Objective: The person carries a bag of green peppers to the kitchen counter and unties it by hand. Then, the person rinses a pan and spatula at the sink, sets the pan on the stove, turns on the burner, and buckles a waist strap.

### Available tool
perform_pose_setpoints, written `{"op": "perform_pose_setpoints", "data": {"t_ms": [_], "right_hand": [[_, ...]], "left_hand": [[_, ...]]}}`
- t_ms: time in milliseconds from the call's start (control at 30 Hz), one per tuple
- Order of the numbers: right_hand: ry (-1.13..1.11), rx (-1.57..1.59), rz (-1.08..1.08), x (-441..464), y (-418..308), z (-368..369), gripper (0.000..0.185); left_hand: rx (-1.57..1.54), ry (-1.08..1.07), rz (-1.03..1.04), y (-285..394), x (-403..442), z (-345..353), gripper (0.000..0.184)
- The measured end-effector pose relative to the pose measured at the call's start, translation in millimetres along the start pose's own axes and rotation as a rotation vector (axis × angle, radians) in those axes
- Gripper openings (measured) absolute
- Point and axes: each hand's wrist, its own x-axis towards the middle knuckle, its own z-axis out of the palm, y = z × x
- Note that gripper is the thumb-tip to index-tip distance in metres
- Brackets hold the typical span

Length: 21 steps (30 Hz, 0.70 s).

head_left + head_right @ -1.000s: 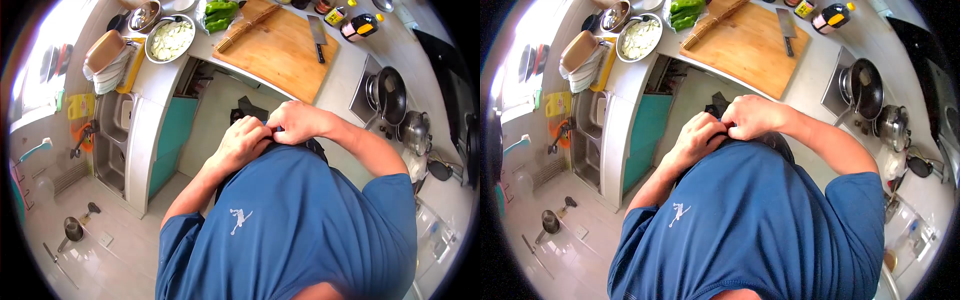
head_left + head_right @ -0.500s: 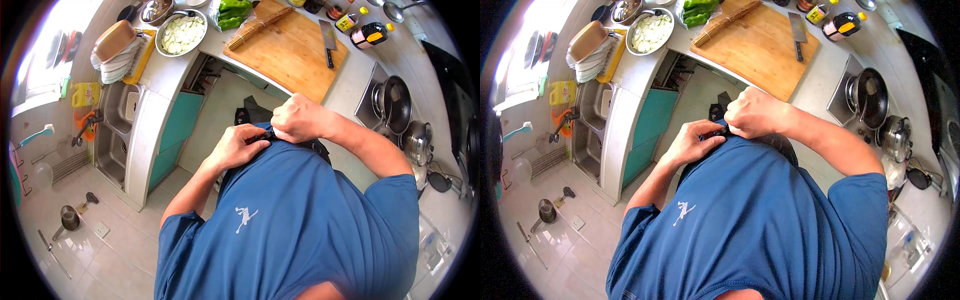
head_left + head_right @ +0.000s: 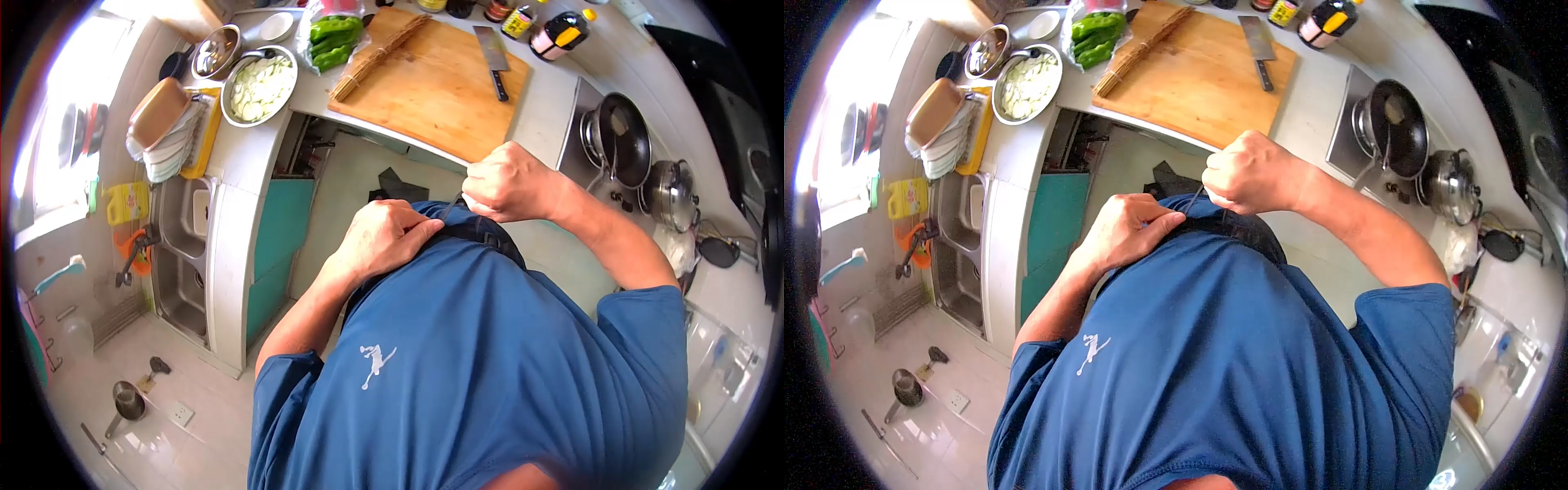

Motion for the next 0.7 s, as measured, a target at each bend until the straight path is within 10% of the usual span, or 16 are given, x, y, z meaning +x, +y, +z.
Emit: {"op": "perform_pose_setpoints", "data": {"t_ms": [433,700], "right_hand": [[-0.017,-0.060,0.098,-28.5,-7.6,-10.3,0.023],[-0.118,0.656,0.613,-101.9,-28.6,-8.0,0.021]], "left_hand": [[0.184,0.037,0.140,10.3,32.0,29.8,0.018],[0.135,0.099,0.231,4.4,28.1,28.8,0.015]]}}
